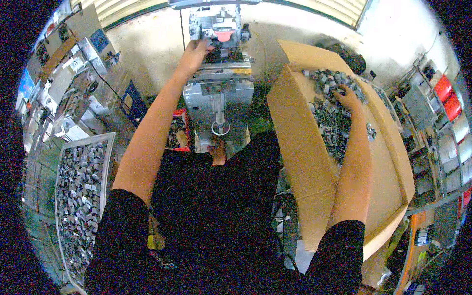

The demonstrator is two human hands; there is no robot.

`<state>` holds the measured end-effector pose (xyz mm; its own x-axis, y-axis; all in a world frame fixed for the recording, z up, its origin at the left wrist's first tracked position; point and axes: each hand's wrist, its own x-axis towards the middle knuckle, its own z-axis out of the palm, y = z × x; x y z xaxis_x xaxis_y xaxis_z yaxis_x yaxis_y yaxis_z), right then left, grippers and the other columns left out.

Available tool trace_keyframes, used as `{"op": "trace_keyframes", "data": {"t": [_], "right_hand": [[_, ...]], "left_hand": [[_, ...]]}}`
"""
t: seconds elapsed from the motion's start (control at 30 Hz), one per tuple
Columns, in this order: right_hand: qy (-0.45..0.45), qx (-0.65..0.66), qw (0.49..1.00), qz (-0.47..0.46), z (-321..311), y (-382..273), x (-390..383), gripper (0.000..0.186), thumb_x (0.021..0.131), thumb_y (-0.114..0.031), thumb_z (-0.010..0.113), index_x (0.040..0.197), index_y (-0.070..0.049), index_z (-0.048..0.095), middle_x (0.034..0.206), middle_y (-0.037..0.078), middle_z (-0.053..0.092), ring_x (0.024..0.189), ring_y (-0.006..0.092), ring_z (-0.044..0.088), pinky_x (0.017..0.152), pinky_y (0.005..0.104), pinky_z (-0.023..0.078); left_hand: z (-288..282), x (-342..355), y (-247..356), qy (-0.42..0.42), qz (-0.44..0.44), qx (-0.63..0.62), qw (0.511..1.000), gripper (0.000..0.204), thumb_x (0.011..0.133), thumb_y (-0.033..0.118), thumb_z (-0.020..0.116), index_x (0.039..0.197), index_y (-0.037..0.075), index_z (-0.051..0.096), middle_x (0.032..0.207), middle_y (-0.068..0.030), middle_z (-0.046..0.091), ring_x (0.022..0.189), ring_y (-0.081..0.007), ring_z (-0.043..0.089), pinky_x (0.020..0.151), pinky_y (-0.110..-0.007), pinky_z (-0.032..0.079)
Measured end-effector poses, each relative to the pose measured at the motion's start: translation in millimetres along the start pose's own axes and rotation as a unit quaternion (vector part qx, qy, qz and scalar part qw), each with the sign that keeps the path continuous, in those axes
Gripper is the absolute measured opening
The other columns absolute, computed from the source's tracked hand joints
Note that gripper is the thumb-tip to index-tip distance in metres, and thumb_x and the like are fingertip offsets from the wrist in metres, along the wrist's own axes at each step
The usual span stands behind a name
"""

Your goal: The recorder is operating a small mechanical stamp or printing press to apply markings to small metal parts.

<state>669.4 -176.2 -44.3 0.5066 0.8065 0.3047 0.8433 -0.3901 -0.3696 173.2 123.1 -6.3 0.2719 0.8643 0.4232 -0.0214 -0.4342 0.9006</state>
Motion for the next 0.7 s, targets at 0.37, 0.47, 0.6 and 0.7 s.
{"op": "trace_keyframes", "data": {"t": [0.37, 0.47, 0.6, 0.7], "right_hand": [[0.150, -0.136, 0.979, 0.030, 16.4, -78.7, 10.7, 0.059, 0.079, -0.043, 0.077, 0.128, -0.013, 0.064, 0.126, 0.020, 0.065, 0.117, 0.0374, 0.061, 0.099, 0.0450, 0.048], [0.218, -0.118, 0.969, 0.014, 12.0, -93.5, 0.7, 0.055, 0.087, -0.045, 0.068, 0.132, -0.014, 0.061, 0.130, 0.016, 0.062, 0.123, 0.0341, 0.058, 0.102, 0.0561, 0.042], [0.288, -0.040, 0.953, -0.083, 11.3, -108.1, -9.8, 0.044, 0.094, -0.032, 0.065, 0.131, -0.009, 0.059, 0.129, 0.019, 0.062, 0.121, 0.0376, 0.058, 0.103, 0.0446, 0.045], [0.253, -0.122, 0.941, -0.190, 18.4, -113.2, -12.2, 0.044, 0.094, -0.023, 0.064, 0.135, -0.009, 0.055, 0.131, 0.021, 0.060, 0.120, 0.0391, 0.057, 0.102, 0.0456, 0.046]], "left_hand": [[-1.5, -4.2, 2.4, 0.024, 0.014, 0.042, 0.999, 0.054, 0.097, 0.042, 0.058, 0.116, -0.008, 0.055, 0.101, -0.0196, 0.073, 0.098, -0.0288, 0.068, 0.090, -0.037, 0.049], [-2.8, -7.2, 10.0, 0.019, 0.018, 0.053, 0.998, 0.052, 0.097, 0.042, 0.058, 0.112, -0.008, 0.056, 0.098, -0.0195, 0.073, 0.095, -0.0288, 0.069, 0.086, -0.038, 0.051], [-6.9, -23.6, 32.2, 0.034, 0.021, 0.002, 0.999, 0.054, 0.097, 0.046, 0.058, 0.112, -0.005, 0.059, 0.095, -0.0115, 0.070, 0.082, -0.0187, 0.060, 0.079, -0.034, 0.051], [-35.2, -60.8, 51.8, 0.025, 0.126, -0.027, 0.991, 0.041, 0.098, 0.037, 0.062, 0.111, -0.002, 0.063, 0.101, -0.0103, 0.070, 0.091, -0.0169, 0.061, 0.085, -0.033, 0.050]]}}
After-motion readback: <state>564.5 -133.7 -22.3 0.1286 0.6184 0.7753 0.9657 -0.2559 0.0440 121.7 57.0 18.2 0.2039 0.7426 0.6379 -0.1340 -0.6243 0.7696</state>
